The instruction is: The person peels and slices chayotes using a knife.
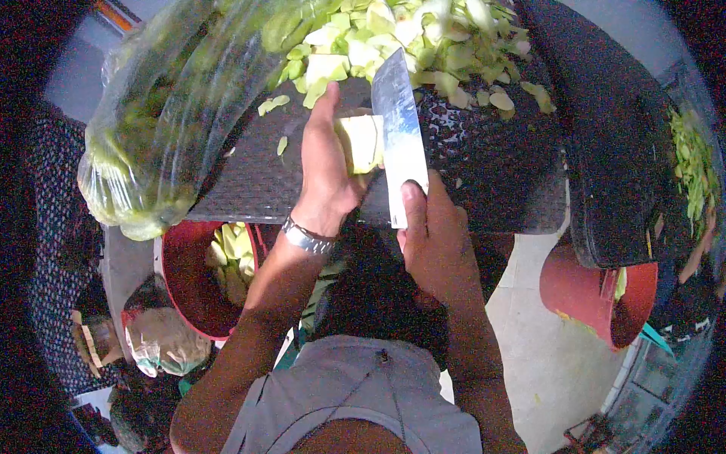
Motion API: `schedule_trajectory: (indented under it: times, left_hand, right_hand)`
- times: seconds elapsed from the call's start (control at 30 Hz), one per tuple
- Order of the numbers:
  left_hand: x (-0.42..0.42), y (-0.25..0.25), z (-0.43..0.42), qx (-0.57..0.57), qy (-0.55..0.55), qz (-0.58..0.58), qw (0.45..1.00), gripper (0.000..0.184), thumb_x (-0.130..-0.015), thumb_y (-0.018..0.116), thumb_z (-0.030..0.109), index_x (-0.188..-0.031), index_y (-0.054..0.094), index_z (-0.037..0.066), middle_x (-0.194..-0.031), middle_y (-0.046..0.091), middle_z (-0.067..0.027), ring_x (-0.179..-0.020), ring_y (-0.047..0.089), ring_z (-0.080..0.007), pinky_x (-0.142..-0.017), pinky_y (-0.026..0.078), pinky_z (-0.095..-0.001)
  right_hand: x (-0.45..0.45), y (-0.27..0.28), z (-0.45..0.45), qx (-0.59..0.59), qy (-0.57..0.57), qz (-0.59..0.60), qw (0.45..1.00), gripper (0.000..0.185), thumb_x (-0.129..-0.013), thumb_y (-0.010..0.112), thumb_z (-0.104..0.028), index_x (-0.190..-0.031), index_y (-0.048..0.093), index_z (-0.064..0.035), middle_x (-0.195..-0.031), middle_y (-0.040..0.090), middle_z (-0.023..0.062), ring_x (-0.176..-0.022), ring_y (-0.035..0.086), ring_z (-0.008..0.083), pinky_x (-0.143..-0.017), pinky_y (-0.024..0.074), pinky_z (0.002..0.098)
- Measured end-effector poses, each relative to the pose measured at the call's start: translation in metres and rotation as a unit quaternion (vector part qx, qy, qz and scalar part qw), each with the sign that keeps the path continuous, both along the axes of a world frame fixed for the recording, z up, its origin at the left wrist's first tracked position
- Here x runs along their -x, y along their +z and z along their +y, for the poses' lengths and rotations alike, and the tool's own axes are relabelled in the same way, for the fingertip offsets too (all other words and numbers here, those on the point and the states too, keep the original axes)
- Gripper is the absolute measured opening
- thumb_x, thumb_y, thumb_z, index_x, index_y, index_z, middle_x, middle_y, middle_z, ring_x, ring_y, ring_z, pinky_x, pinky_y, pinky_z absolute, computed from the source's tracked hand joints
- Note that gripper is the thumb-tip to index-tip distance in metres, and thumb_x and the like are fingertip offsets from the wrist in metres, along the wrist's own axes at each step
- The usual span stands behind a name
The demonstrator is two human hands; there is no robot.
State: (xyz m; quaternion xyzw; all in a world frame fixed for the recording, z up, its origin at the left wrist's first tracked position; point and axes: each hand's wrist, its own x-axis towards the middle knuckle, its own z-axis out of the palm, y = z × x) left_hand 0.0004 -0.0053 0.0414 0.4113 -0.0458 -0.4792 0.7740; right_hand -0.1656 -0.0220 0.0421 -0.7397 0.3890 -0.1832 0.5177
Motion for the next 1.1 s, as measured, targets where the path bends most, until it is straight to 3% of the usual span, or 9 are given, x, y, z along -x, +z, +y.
schedule_trajectory:
  times: [0.1,0.37,0.53,0.63,0.8,0.87,0.93,1.03,1.1]
  left_hand:
    - [-0.002,0.001,-0.002,-0.023,-0.005,-0.022,0.999,0.055,-0.102,0.044,0.054,-0.093,0.063,0.004,-0.079,0.070,-0.0111,-0.068,0.070,-0.0239,-0.066,0.057,-0.0369]
    - [0.005,-0.013,-0.007,-0.002,-0.047,0.015,0.999,0.065,-0.102,0.040,0.057,-0.099,0.066,-0.002,-0.083,0.072,-0.0146,-0.070,0.070,-0.0272,-0.070,0.057,-0.0389]
    - [0.025,-0.017,-0.004,-0.037,-0.018,0.013,0.999,0.069,-0.101,0.038,0.061,-0.099,0.066,-0.002,-0.085,0.072,-0.0164,-0.073,0.070,-0.0306,-0.076,0.058,-0.0431]
    - [0.016,-0.006,-0.003,0.011,-0.070,0.057,0.996,0.071,-0.103,0.033,0.060,-0.104,0.064,-0.004,-0.080,0.070,-0.0178,-0.070,0.071,-0.0290,-0.067,0.059,-0.0408]
    - [0.021,-0.008,-0.002,0.018,-0.051,0.088,0.995,0.075,-0.103,0.027,0.062,-0.103,0.063,-0.005,-0.079,0.070,-0.0220,-0.071,0.071,-0.0324,-0.066,0.060,-0.0415]
    - [0.027,-0.013,0.003,0.024,-0.068,0.083,0.994,0.075,-0.103,0.027,0.062,-0.102,0.062,-0.004,-0.079,0.070,-0.0227,-0.070,0.070,-0.0322,-0.066,0.059,-0.0407]
    - [0.023,-0.011,0.006,0.029,-0.067,0.069,0.995,0.074,-0.103,0.026,0.061,-0.102,0.061,-0.004,-0.079,0.070,-0.0232,-0.069,0.069,-0.0320,-0.066,0.059,-0.0401]
    - [0.011,-0.011,0.009,0.046,-0.046,0.050,0.997,0.074,-0.103,0.023,0.062,-0.104,0.059,-0.003,-0.079,0.069,-0.0241,-0.068,0.068,-0.0323,-0.065,0.057,-0.0389]
    - [0.002,-0.017,0.006,0.063,-0.050,0.066,0.995,0.075,-0.103,0.023,0.063,-0.104,0.059,-0.003,-0.078,0.069,-0.0239,-0.069,0.069,-0.0327,-0.065,0.057,-0.0392]
  right_hand:
    - [0.000,0.007,-0.002,-0.032,0.004,0.014,0.999,0.031,-0.102,0.052,-0.024,-0.119,0.051,0.0014,-0.095,0.065,0.0321,-0.093,0.063,0.0533,-0.074,0.0519,0.0558]
    - [-0.001,-0.002,-0.005,-0.098,0.028,0.001,0.995,0.039,-0.096,0.062,-0.016,-0.128,0.048,0.0025,-0.106,0.064,0.0277,-0.085,0.068,0.0430,-0.068,0.0546,0.0504]
    - [-0.006,0.010,0.000,-0.130,0.005,-0.019,0.991,0.038,-0.104,0.051,-0.028,-0.125,0.051,0.0032,-0.089,0.066,0.0238,-0.068,0.068,0.0371,-0.061,0.0537,0.0468]
    - [-0.007,0.007,-0.003,-0.128,-0.009,-0.035,0.991,0.041,-0.107,0.044,-0.033,-0.123,0.053,0.0033,-0.080,0.065,0.0222,-0.060,0.067,0.0350,-0.057,0.0530,0.0456]
    - [-0.004,-0.021,-0.008,0.072,0.055,-0.035,0.995,0.037,-0.106,0.047,-0.031,-0.122,0.054,0.0020,-0.076,0.064,0.0215,-0.058,0.066,0.0334,-0.055,0.0520,0.0445]
    - [-0.004,-0.023,-0.007,0.056,0.062,-0.040,0.996,0.035,-0.107,0.048,-0.029,-0.122,0.054,0.0020,-0.075,0.064,0.0215,-0.058,0.066,0.0332,-0.055,0.0518,0.0447]
    - [-0.020,0.006,-0.003,-0.112,0.024,-0.040,0.993,0.034,-0.107,0.047,-0.027,-0.123,0.053,0.0023,-0.075,0.064,0.0215,-0.058,0.066,0.0330,-0.055,0.0517,0.0449]
    - [-0.028,0.001,0.004,-0.124,0.050,-0.066,0.989,0.037,-0.110,0.040,-0.036,-0.114,0.056,-0.0028,-0.065,0.050,0.0020,-0.046,0.046,0.0086,-0.043,0.0389,0.0269]
    - [-0.030,-0.013,0.004,-0.083,0.066,-0.069,0.992,0.035,-0.109,0.043,-0.032,-0.122,0.053,-0.0008,-0.071,0.060,0.0149,-0.050,0.058,0.0213,-0.048,0.0464,0.0355]
